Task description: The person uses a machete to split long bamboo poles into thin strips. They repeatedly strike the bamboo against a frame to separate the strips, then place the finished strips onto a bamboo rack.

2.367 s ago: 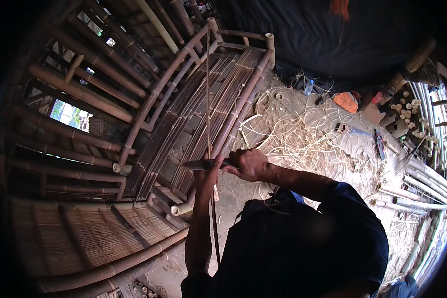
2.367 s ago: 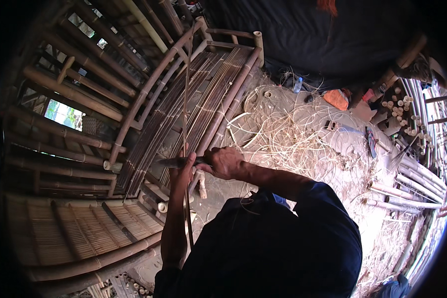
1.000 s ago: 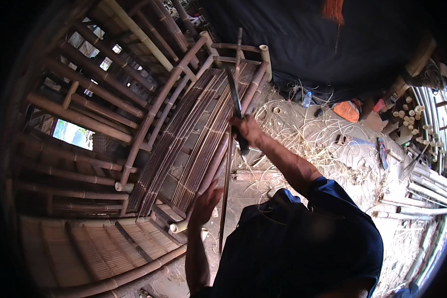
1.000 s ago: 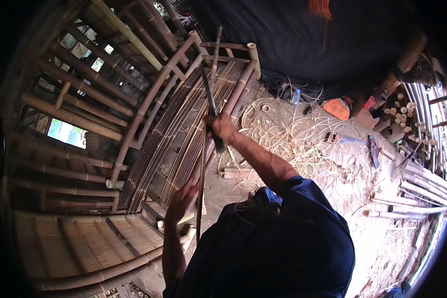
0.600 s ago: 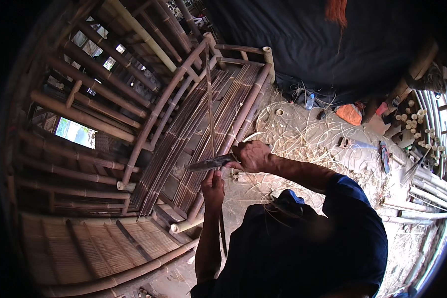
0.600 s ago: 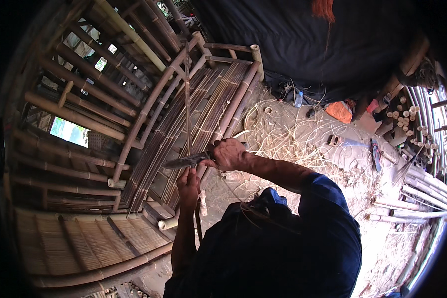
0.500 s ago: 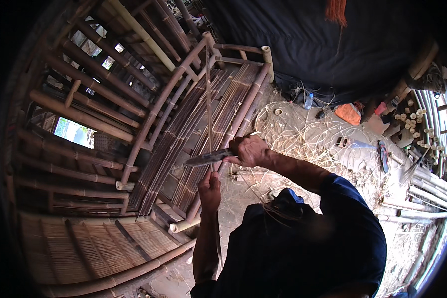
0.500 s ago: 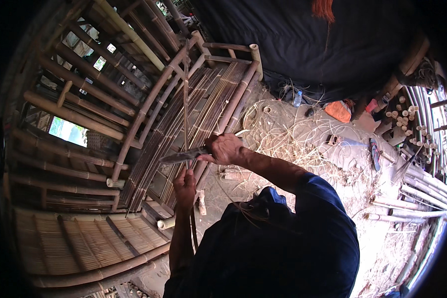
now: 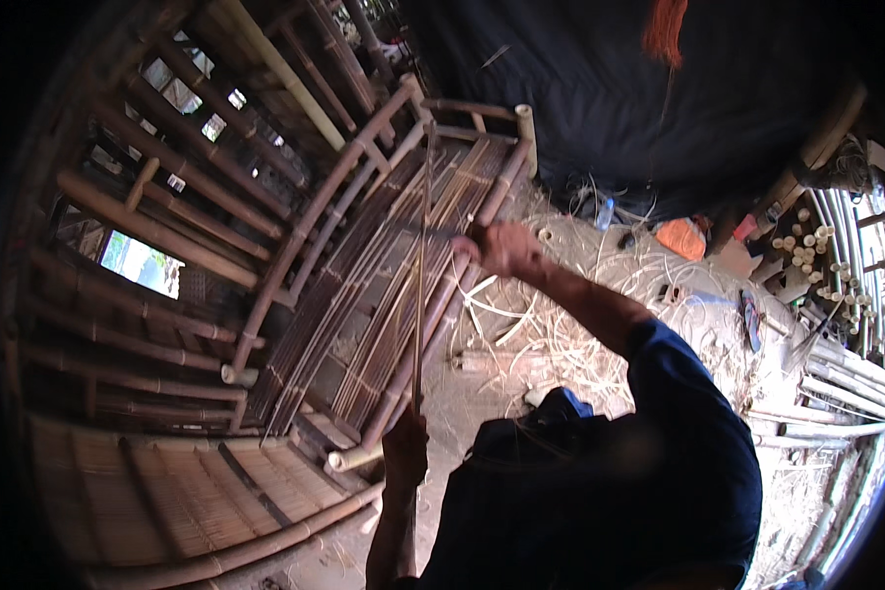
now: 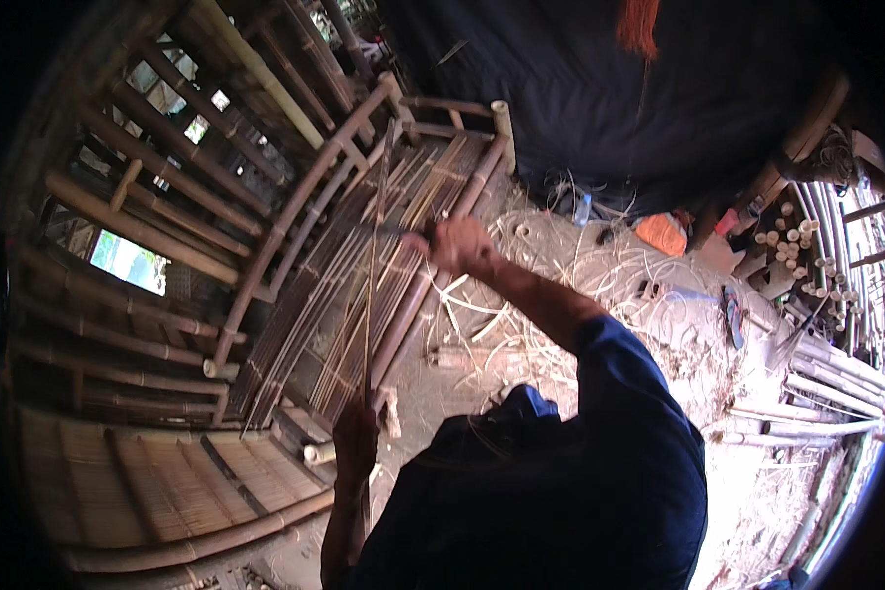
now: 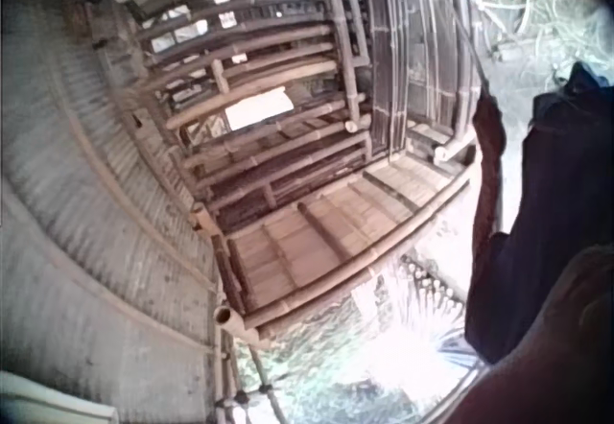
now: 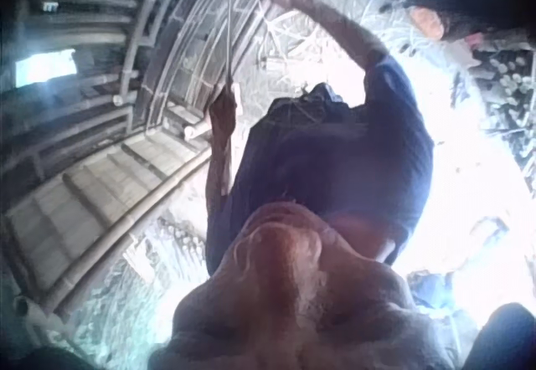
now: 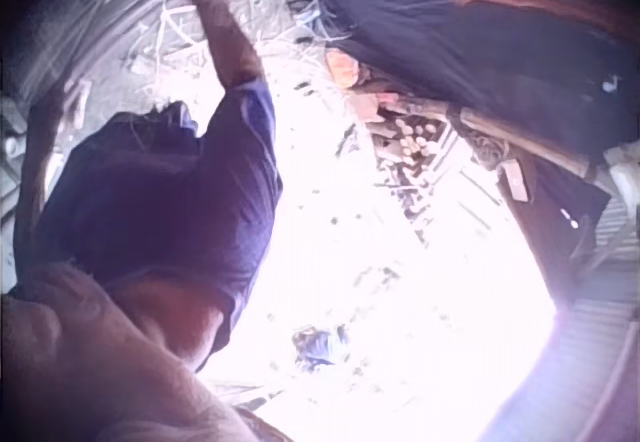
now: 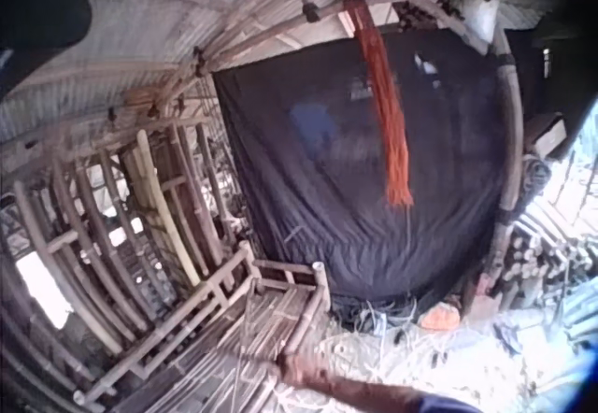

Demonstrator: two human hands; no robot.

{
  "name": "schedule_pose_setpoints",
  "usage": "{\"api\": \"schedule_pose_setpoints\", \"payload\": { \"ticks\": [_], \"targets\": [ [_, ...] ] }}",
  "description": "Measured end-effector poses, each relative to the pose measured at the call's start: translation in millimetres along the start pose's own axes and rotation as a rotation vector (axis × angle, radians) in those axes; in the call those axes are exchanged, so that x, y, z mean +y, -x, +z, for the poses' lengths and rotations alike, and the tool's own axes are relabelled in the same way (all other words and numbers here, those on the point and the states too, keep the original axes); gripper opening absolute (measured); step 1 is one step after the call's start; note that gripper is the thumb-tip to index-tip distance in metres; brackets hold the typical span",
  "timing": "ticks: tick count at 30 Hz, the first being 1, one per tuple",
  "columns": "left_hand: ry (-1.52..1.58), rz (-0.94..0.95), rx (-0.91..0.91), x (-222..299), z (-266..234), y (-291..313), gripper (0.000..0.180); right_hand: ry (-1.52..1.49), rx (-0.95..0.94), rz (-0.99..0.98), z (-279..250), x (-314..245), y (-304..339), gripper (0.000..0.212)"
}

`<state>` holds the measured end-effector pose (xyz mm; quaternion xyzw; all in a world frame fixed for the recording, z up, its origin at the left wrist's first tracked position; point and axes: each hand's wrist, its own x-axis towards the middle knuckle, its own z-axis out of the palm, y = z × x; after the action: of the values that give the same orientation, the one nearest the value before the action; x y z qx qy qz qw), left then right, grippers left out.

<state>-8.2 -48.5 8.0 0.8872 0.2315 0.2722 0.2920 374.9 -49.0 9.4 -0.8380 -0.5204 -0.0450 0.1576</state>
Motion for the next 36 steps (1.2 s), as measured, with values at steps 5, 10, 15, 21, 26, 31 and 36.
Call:
{"api": "schedule_pose_setpoints", "payload": {
  "ticks": [5, 10, 15, 21, 26, 31, 36],
  "targets": [
    [0.25, -0.377, -0.24, 10, -10, 18, 0.037, -0.112, -0.146, 0.186, -21, 22, -13, 0.078],
    [0.274, -0.414, -0.324, 23, -32, 59, 0.035, -0.095, 0.09, 0.237, -34, 61, -28, 0.087],
    [0.385, -0.589, -0.448, 12, -48, 96, 0.033, -0.186, 0.106, 0.621, -51, 140, -37, 0.076],
    [0.299, -0.576, -0.563, -41, 13, 28, 0.031, -0.941, 0.135, 0.632, 44, 54, 57, 0.041],
    [0.321, -0.276, -0.643, -67, 72, -32, 0.038, -1.531, -0.119, 0.955, 90, -77, 160, 0.044],
    [0.167, -0.335, -0.497, -96, 30, 15, 0.044, -1.556, -0.035, 0.66, 99, -56, 129, 0.033],
    [0.615, -1.272, -0.618, -74, -59, 95, 0.045, -1.481, 0.15, 0.777, 110, 41, 46, 0.035]
  ]
}}
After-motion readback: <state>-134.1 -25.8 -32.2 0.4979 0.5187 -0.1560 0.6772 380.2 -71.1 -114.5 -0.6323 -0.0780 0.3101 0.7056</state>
